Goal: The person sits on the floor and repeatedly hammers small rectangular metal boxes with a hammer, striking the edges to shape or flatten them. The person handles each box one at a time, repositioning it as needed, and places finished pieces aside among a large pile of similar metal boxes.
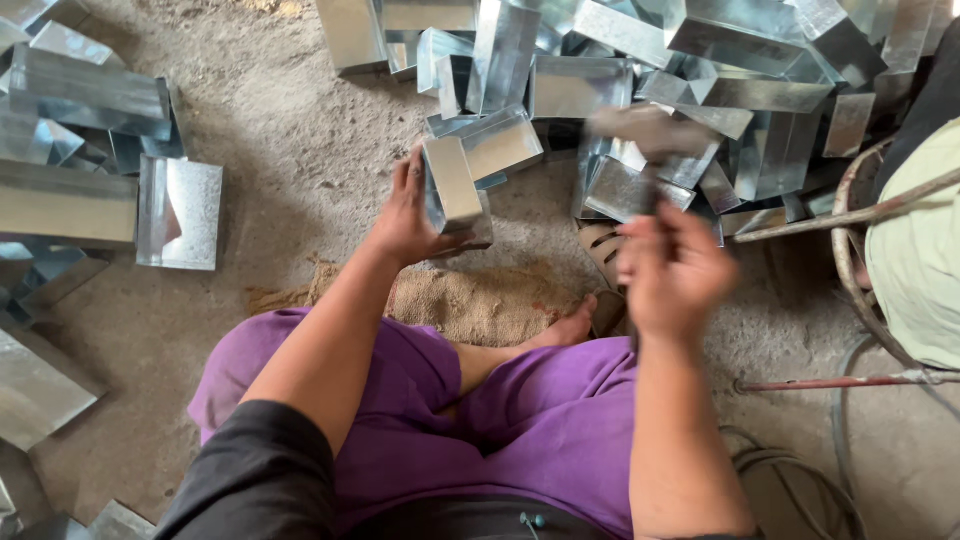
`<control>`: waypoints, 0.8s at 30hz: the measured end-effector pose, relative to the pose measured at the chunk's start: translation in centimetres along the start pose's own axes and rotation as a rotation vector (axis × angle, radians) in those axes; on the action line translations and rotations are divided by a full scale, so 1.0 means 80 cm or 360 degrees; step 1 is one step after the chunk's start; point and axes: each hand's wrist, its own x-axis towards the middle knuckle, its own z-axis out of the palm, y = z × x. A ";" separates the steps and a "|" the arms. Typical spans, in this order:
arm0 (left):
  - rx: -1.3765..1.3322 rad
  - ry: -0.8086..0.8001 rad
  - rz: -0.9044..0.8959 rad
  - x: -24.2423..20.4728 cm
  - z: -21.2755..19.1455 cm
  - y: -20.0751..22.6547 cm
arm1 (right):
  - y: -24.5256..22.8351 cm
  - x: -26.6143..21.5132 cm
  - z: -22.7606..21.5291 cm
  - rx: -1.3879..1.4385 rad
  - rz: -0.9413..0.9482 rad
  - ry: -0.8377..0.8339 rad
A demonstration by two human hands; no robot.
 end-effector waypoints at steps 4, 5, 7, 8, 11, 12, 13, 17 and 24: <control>0.0124 -0.0037 -0.0033 0.008 0.017 -0.015 | -0.074 0.002 -0.023 0.0083 -0.0626 0.0128; 0.0156 0.0007 0.0022 0.011 0.018 -0.017 | -0.080 -0.002 -0.022 0.0122 -0.0674 0.0180; 0.0220 0.0086 0.0140 0.017 0.020 -0.015 | -0.071 -0.018 -0.003 0.0185 -0.0687 0.0255; 0.0253 0.0064 0.0126 0.016 0.021 -0.014 | -0.053 -0.023 0.011 0.0269 -0.0673 0.0135; 0.0265 -0.0001 0.0020 0.009 0.020 -0.005 | 0.007 -0.045 0.056 -0.0293 -0.0391 -0.0291; 0.0217 -0.0016 -0.0041 0.008 0.017 -0.002 | 0.021 -0.049 0.059 -0.0250 -0.0160 -0.0429; 0.0169 -0.0031 -0.0103 0.009 0.013 0.002 | 0.033 -0.052 0.060 -0.0206 0.0073 -0.0565; 0.0147 0.0044 -0.0033 -0.005 0.012 0.006 | 0.056 -0.059 0.031 -0.0548 0.0390 -0.0440; 0.0333 -0.0036 -0.0077 -0.008 -0.020 0.020 | 0.076 -0.041 0.027 -0.0180 0.0797 -0.0262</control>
